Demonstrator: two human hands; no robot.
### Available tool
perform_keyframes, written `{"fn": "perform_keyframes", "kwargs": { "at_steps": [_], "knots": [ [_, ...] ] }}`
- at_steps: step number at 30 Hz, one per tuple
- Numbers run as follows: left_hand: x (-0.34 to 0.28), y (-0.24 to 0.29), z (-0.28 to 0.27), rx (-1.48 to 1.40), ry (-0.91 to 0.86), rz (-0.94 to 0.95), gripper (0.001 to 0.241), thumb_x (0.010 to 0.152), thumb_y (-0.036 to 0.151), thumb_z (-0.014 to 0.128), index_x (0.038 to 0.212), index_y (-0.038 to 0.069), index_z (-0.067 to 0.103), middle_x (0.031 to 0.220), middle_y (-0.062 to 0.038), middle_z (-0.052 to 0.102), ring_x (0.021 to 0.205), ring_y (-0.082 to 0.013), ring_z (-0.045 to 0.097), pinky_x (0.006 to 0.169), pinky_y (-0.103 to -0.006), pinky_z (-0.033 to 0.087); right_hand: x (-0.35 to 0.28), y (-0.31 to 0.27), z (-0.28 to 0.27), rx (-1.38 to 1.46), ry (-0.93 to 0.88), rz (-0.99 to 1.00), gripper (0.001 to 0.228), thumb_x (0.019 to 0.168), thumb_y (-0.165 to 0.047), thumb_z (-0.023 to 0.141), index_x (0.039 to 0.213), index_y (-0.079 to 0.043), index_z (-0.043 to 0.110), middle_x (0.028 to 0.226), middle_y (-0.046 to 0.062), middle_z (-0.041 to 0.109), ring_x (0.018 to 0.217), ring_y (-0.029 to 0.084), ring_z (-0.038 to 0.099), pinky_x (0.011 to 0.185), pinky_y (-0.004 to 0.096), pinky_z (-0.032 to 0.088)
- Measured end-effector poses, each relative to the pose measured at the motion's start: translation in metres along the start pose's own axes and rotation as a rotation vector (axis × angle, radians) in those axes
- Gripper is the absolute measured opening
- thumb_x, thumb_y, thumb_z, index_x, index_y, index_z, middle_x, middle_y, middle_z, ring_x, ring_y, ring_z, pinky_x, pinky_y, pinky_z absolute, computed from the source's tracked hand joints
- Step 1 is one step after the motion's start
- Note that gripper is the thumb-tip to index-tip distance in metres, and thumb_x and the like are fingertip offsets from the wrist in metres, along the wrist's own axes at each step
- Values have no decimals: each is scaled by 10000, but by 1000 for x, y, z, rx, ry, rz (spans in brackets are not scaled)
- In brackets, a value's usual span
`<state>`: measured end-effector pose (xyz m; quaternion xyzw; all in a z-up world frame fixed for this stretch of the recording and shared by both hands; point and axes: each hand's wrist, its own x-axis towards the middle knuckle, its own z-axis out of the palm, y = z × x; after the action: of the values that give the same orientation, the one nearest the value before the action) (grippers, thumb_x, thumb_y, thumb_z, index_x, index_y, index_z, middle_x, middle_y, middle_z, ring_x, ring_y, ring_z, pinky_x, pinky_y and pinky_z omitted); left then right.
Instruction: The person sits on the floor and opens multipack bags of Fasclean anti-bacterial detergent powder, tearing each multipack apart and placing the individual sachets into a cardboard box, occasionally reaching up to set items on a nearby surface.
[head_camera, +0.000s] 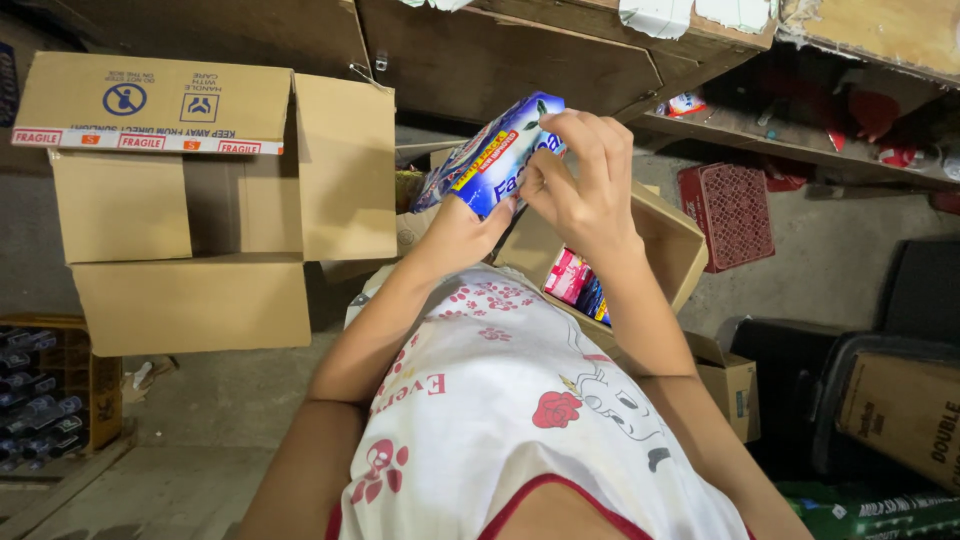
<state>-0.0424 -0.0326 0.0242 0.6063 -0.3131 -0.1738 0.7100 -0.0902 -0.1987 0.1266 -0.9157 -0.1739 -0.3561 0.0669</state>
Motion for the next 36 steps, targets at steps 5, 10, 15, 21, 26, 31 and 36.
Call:
{"fn": "perform_keyframes", "kwargs": {
  "at_steps": [5,10,15,21,26,31,36],
  "knots": [
    [0,-3,3,-70,24,-26,348,1000,-27,577,1348,-20,574,1229,-106,670,1140,-180,635,1006,-337,534,1,-3,1,-26,5,11,240,766,19,808,952,-6,658,1283,122,556,1216,329,564,1008,495,477],
    [-1,-2,6,-171,18,-4,410,996,-51,537,1405,-18,534,1305,-92,638,1219,-172,608,1064,-335,507,-2,-9,1,-40,12,34,248,744,3,801,947,-6,658,1273,118,556,1197,331,560,1000,504,465],
    [-1,-26,2,-360,64,-221,374,1039,-20,553,1413,-36,559,1268,-99,664,1161,-167,627,1031,-337,525,-4,-15,-4,340,-22,180,247,677,-47,808,854,-28,637,1222,173,546,1177,358,536,1001,504,448],
    [3,-13,2,-293,94,-114,471,979,-53,606,1442,-40,518,1366,-107,634,1257,-167,598,1095,-331,487,-25,6,-7,547,35,557,162,797,-35,763,942,-30,691,1333,143,537,1236,297,573,1067,400,499],
    [2,-17,-4,-400,116,-135,552,949,-64,597,1483,-33,463,1396,-99,605,1281,-166,589,1115,-337,476,-14,4,0,665,4,577,220,877,-84,807,1065,-18,712,1323,135,536,1250,278,582,1086,401,485],
    [-2,-24,-6,-405,93,-115,606,908,-97,570,1501,-37,460,1422,-109,582,1310,-171,567,1142,-344,458,-16,-2,16,488,-43,410,324,821,-133,877,1086,-9,736,1370,177,510,1280,319,540,1100,436,459],
    [3,-36,-15,-539,161,-175,668,860,-96,588,1504,-29,422,1424,-119,586,1309,-190,579,1149,-347,453,-17,17,25,978,114,535,97,932,-83,742,947,-15,674,1373,82,506,1250,221,523,1101,357,442]
  ]
}}
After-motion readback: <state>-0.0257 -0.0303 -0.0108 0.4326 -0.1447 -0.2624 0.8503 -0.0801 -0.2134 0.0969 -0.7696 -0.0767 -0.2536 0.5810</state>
